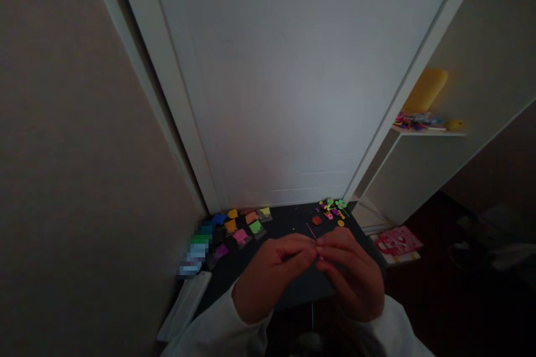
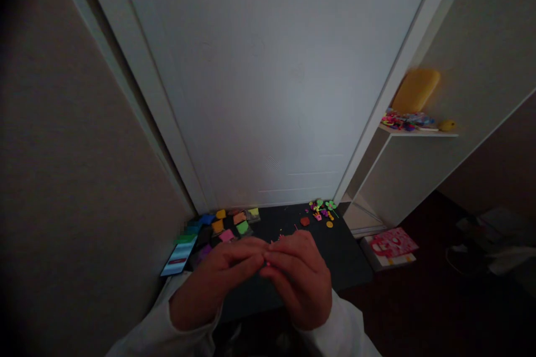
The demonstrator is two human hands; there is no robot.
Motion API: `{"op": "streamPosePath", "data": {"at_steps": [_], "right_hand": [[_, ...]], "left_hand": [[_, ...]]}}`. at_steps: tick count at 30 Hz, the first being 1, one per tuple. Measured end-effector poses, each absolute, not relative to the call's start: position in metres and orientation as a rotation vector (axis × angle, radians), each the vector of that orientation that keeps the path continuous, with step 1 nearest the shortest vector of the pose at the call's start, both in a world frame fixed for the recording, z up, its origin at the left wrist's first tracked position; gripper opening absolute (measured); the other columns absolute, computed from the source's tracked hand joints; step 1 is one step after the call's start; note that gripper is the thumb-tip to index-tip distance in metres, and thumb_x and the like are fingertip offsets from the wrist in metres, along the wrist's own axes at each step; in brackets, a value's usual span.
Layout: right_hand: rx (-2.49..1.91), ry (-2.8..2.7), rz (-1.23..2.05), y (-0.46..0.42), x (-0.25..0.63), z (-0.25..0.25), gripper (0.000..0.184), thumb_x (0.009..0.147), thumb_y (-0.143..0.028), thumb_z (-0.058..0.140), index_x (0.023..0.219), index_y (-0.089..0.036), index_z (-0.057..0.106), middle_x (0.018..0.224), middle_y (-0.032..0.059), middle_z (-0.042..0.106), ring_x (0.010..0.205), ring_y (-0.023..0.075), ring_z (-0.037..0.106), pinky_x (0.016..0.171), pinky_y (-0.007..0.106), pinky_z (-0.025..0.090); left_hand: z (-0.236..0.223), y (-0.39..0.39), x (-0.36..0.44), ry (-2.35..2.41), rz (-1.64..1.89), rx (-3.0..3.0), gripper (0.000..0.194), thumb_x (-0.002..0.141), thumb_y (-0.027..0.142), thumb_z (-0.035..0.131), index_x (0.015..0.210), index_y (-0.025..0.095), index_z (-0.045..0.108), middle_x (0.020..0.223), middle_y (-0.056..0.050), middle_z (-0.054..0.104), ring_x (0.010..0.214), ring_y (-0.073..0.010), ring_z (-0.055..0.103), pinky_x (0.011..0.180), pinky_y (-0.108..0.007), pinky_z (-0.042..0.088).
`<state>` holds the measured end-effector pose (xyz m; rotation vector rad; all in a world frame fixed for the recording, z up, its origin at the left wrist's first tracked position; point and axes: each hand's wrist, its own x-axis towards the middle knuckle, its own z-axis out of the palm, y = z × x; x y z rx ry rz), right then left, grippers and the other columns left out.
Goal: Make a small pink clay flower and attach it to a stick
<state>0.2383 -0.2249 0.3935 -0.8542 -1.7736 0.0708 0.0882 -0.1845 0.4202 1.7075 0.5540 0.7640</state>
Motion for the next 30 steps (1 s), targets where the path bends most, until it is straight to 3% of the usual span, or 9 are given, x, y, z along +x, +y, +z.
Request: {"op": "streamPosePath", "data": {"at_steps": [6, 11, 25, 30], "right_hand": [[-0.799, -1.884, 0.02, -0.231, 0.232, 0.402, 0.032, 0.067, -0.008, 0.055, 0.097, -0.019, 0.052, 0.083, 0.0056, 0.057, 0.078, 0.018, 0.052, 0.075, 0.042, 0.037], [-0.7, -1.934, 0.144, -0.231, 0.227, 0.406, 0.03, 0.069, -0.012, 0.056, 0.098, -0.016, 0.052, 0.08, 0.0055, 0.058, 0.075, 0.0166, 0.052, 0.074, 0.039, 0.039], [-0.737, -1.744, 0.648, -0.213, 0.223, 0.391, 0.043, 0.068, -0.006, 0.05, 0.108, -0.02, 0.044, 0.087, 0.0059, 0.055, 0.081, 0.0181, 0.05, 0.067, 0.035, 0.042], [-0.748, -1.653, 0.693, -0.209, 0.221, 0.392, 0.034, 0.069, -0.007, 0.049, 0.101, -0.02, 0.049, 0.088, 0.0054, 0.054, 0.084, 0.0175, 0.05, 0.07, 0.033, 0.043]], "left_hand": [[0.417, -0.196, 0.076, 0.541, 0.748, 1.46, 0.015, 0.074, 0.019, 0.05, 0.071, 0.014, 0.064, 0.077, -0.003, 0.058, 0.077, -0.0133, 0.051, 0.072, -0.025, 0.037], [0.405, -0.203, 0.066, 0.547, 0.741, 1.224, 0.009, 0.068, 0.016, 0.057, 0.072, 0.017, 0.065, 0.08, -0.003, 0.057, 0.077, -0.0139, 0.051, 0.069, -0.025, 0.037], [0.403, -0.183, 0.066, 0.615, 0.796, 1.206, 0.006, 0.07, 0.014, 0.053, 0.071, 0.017, 0.059, 0.079, -0.002, 0.055, 0.078, -0.0143, 0.049, 0.071, -0.026, 0.036], [0.4, -0.177, 0.067, 0.581, 0.815, 1.151, 0.005, 0.068, 0.013, 0.056, 0.071, 0.017, 0.056, 0.075, 0.0, 0.053, 0.075, -0.0116, 0.048, 0.068, -0.023, 0.035]]}}
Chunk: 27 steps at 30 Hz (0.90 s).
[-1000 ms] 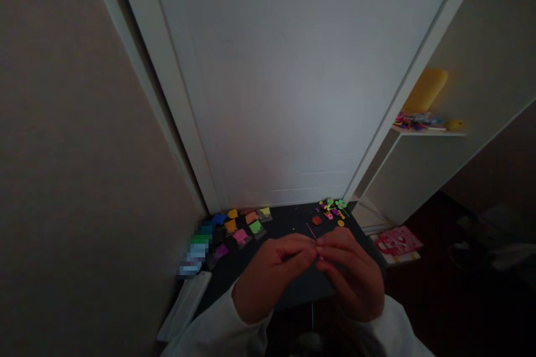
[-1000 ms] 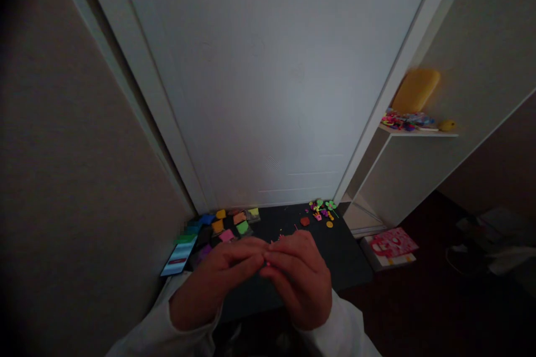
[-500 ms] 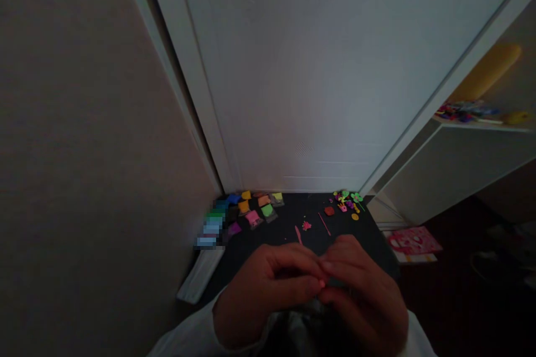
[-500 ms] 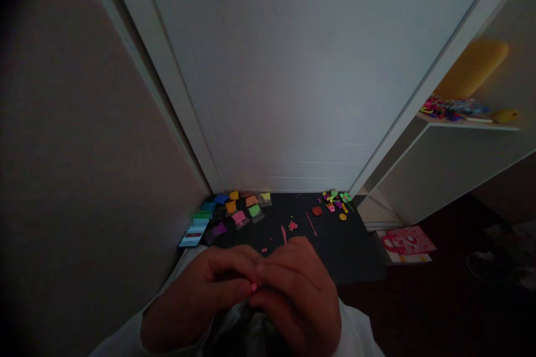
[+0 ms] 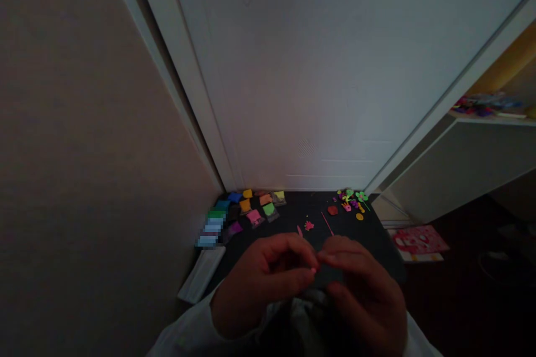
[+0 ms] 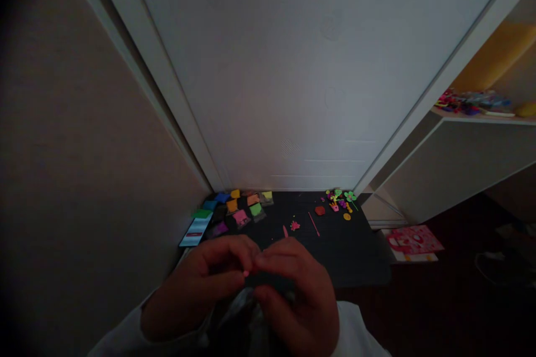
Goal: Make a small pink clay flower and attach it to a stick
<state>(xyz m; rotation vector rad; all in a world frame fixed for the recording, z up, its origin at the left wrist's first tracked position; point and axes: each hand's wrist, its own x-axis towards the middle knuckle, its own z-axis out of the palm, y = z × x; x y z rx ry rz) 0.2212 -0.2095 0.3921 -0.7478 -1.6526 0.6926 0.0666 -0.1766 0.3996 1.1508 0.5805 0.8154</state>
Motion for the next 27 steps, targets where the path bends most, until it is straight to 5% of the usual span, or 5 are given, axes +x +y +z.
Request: {"op": "streamPosePath", "data": {"at_steps": [27], "right_hand": [[-0.888, -1.534, 0.755, -0.214, 0.209, 0.377, 0.029, 0.068, -0.007, 0.052, 0.093, -0.023, 0.051, 0.085, 0.0039, 0.051, 0.081, 0.0166, 0.049, 0.068, 0.032, 0.043]], "left_hand": [[0.387, -0.171, 0.062, 0.564, 0.697, 1.085, 0.007, 0.071, 0.014, 0.053, 0.069, 0.016, 0.059, 0.062, 0.003, 0.051, 0.061, -0.0061, 0.045, 0.058, -0.018, 0.034]]}}
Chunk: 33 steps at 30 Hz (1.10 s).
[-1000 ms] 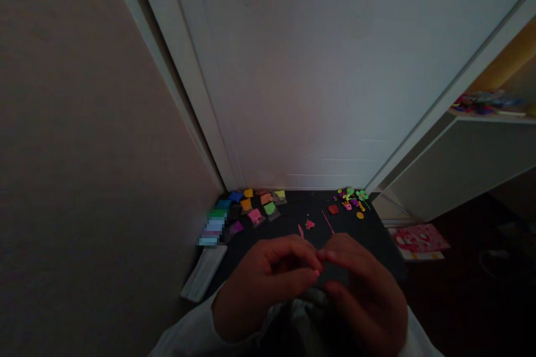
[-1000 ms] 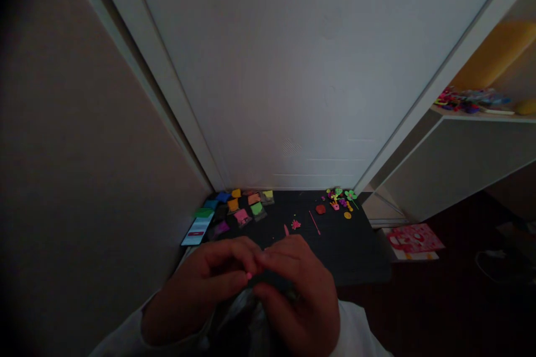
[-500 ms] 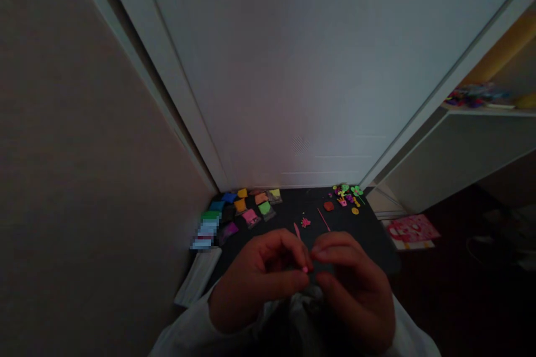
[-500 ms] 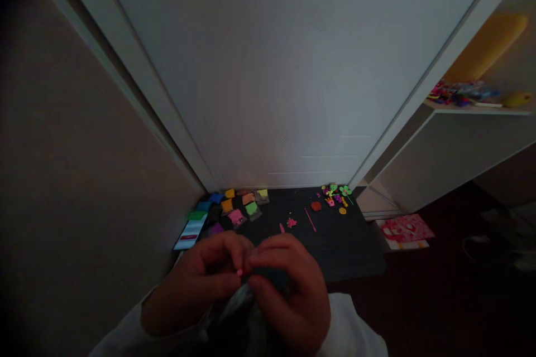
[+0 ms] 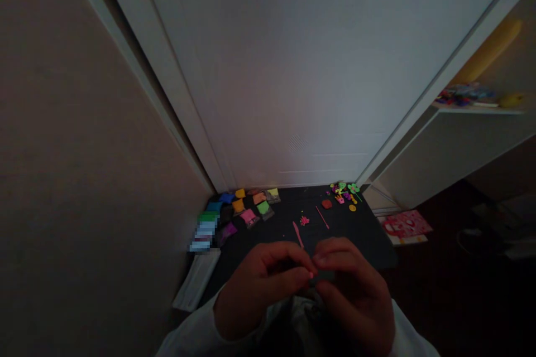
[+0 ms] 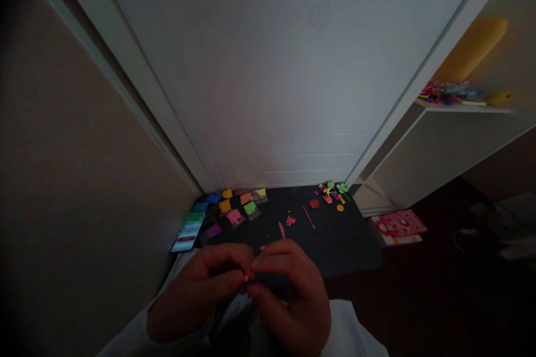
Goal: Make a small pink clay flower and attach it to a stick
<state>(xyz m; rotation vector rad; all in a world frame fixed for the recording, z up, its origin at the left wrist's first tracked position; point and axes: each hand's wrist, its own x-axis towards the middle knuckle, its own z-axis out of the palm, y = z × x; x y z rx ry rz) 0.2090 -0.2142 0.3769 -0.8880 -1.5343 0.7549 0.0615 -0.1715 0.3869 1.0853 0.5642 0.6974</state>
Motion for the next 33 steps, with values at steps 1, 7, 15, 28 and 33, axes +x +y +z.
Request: {"op": "streamPosePath", "data": {"at_steps": [1, 7, 15, 28, 33], "right_hand": [[-0.87, -1.543, 0.756, -0.215, 0.208, 0.377, 0.03, 0.067, -0.007, 0.053, 0.093, -0.022, 0.051, 0.084, 0.0038, 0.051, 0.08, 0.0166, 0.05, 0.067, 0.032, 0.043], [-0.818, -1.546, 0.814, -0.218, 0.199, 0.377, 0.033, 0.067, -0.007, 0.053, 0.096, -0.023, 0.05, 0.083, 0.0033, 0.051, 0.076, 0.0155, 0.051, 0.063, 0.031, 0.043], [-0.864, -1.526, 0.792, -0.222, 0.196, 0.373, 0.034, 0.066, -0.008, 0.056, 0.096, -0.023, 0.049, 0.083, 0.0033, 0.052, 0.078, 0.0166, 0.05, 0.065, 0.033, 0.043], [-0.915, -1.551, 0.642, -0.222, 0.204, 0.365, 0.038, 0.064, -0.009, 0.057, 0.099, -0.022, 0.048, 0.084, 0.0044, 0.052, 0.08, 0.0174, 0.05, 0.067, 0.034, 0.044], [-0.951, -1.523, 0.633, -0.222, 0.206, 0.362, 0.036, 0.065, -0.014, 0.057, 0.099, -0.021, 0.047, 0.085, 0.0054, 0.052, 0.082, 0.0182, 0.049, 0.069, 0.035, 0.042]], "left_hand": [[0.387, -0.172, 0.06, 0.562, 0.688, 1.1, 0.008, 0.071, 0.013, 0.052, 0.069, 0.016, 0.059, 0.062, 0.003, 0.051, 0.061, -0.0063, 0.045, 0.057, -0.018, 0.034], [0.386, -0.179, 0.051, 0.604, 0.71, 1.179, 0.012, 0.072, 0.014, 0.05, 0.066, 0.014, 0.06, 0.058, 0.002, 0.051, 0.057, -0.0078, 0.044, 0.055, -0.02, 0.033], [0.389, -0.184, 0.048, 0.704, 0.703, 1.311, 0.009, 0.07, 0.014, 0.054, 0.068, 0.016, 0.062, 0.062, 0.002, 0.053, 0.061, -0.009, 0.047, 0.057, -0.02, 0.035], [0.389, -0.198, 0.046, 0.863, 0.672, 1.489, 0.02, 0.075, 0.021, 0.047, 0.089, 0.028, 0.061, 0.061, 0.005, 0.06, 0.049, -0.0057, 0.047, 0.046, -0.015, 0.035], [0.393, -0.204, 0.048, 0.858, 0.755, 1.635, 0.027, 0.073, 0.016, 0.049, 0.093, 0.031, 0.059, 0.076, 0.006, 0.065, 0.059, -0.0084, 0.055, 0.054, -0.016, 0.04]]}}
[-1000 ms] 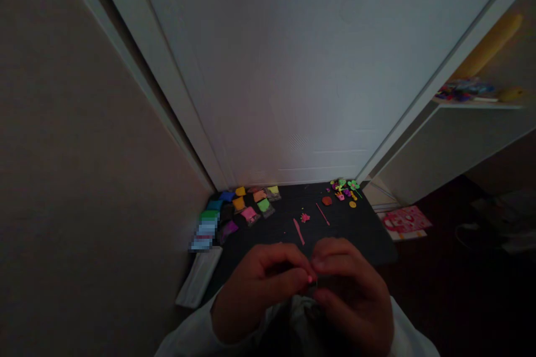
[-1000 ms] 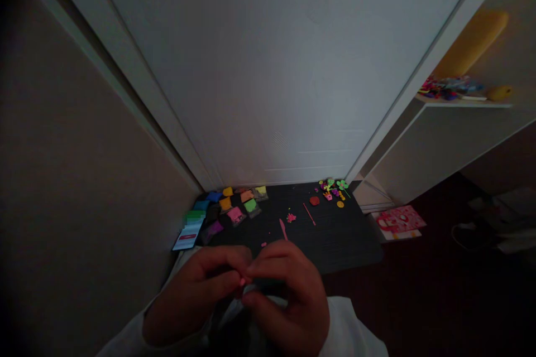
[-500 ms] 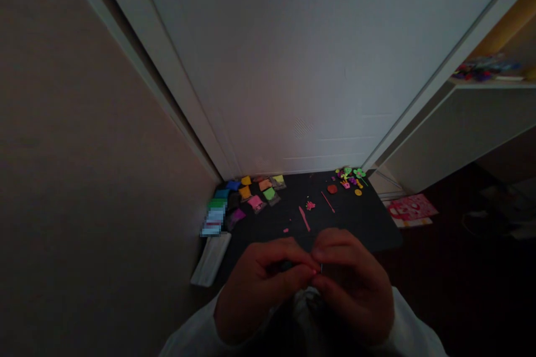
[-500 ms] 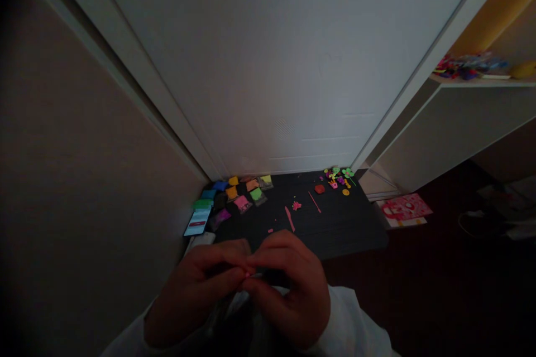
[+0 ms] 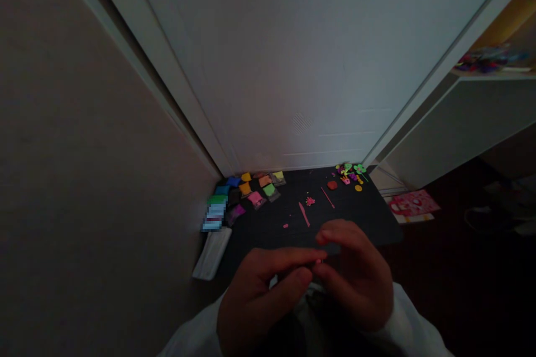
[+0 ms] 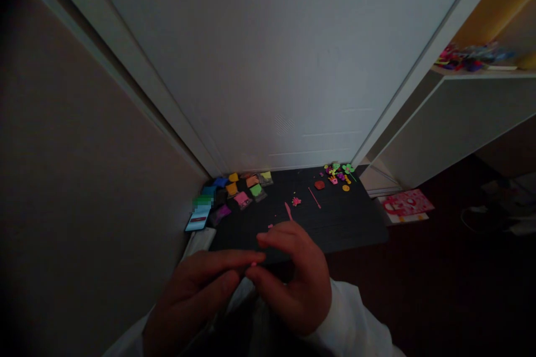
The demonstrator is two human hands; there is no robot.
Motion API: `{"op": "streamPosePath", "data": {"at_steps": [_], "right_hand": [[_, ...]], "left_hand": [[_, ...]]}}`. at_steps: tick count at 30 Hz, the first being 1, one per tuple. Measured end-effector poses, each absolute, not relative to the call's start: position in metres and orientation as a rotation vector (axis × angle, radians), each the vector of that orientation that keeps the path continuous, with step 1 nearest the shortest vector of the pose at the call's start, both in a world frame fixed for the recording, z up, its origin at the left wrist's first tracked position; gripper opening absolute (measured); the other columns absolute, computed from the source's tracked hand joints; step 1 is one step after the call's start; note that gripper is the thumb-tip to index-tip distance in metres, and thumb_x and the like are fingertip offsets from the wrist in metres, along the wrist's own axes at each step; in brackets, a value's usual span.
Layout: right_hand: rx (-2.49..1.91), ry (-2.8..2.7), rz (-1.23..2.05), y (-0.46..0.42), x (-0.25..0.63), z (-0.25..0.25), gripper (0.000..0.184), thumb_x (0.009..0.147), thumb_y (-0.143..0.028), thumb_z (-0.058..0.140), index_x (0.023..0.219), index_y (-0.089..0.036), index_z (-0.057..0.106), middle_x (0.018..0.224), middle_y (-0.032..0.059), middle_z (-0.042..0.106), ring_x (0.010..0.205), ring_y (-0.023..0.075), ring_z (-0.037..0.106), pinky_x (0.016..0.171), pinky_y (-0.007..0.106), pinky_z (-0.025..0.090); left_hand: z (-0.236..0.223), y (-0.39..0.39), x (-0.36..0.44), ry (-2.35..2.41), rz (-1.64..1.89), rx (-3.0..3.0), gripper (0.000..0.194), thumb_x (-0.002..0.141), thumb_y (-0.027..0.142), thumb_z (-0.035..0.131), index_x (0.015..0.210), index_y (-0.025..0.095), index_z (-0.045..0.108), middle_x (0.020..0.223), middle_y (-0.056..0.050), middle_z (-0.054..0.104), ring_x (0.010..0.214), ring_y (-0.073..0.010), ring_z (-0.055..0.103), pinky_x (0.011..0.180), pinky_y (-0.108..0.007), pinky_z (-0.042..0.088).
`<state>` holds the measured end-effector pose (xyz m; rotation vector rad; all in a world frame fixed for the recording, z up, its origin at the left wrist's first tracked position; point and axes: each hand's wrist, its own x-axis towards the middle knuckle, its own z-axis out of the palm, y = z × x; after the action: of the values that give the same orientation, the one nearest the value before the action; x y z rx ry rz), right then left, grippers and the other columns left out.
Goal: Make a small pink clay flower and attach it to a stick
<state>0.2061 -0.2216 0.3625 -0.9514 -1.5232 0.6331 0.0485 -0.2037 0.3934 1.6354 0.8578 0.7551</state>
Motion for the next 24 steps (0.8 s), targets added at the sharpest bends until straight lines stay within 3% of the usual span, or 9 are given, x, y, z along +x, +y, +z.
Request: {"op": "streamPosePath", "data": {"at_steps": [5, 17, 24], "right_hand": [[-0.975, -1.524, 0.648, -0.223, 0.207, 0.36, 0.036, 0.066, -0.013, 0.057, 0.1, -0.022, 0.048, 0.088, 0.0052, 0.051, 0.085, 0.0186, 0.048, 0.071, 0.035, 0.041], [-0.969, -1.523, 0.677, -0.229, 0.215, 0.359, 0.035, 0.067, -0.011, 0.055, 0.1, -0.021, 0.049, 0.089, 0.0051, 0.05, 0.085, 0.0181, 0.047, 0.071, 0.035, 0.041], [-0.966, -1.51, 0.688, -0.233, 0.214, 0.358, 0.038, 0.065, -0.01, 0.057, 0.099, -0.02, 0.048, 0.087, 0.0043, 0.051, 0.082, 0.0171, 0.048, 0.069, 0.033, 0.04]], "left_hand": [[0.396, -0.207, 0.049, 0.883, 0.851, 1.56, 0.024, 0.073, 0.014, 0.049, 0.09, 0.026, 0.061, 0.083, 0.004, 0.066, 0.072, -0.0108, 0.059, 0.063, -0.016, 0.043], [0.392, -0.213, 0.056, 0.839, 0.889, 1.538, 0.027, 0.074, 0.013, 0.047, 0.093, 0.026, 0.06, 0.085, 0.004, 0.065, 0.075, -0.0086, 0.059, 0.065, -0.013, 0.042], [0.386, -0.217, 0.056, 0.855, 0.813, 1.635, 0.027, 0.074, 0.017, 0.048, 0.097, 0.029, 0.056, 0.089, 0.003, 0.064, 0.076, -0.0119, 0.058, 0.054, -0.015, 0.041]]}}
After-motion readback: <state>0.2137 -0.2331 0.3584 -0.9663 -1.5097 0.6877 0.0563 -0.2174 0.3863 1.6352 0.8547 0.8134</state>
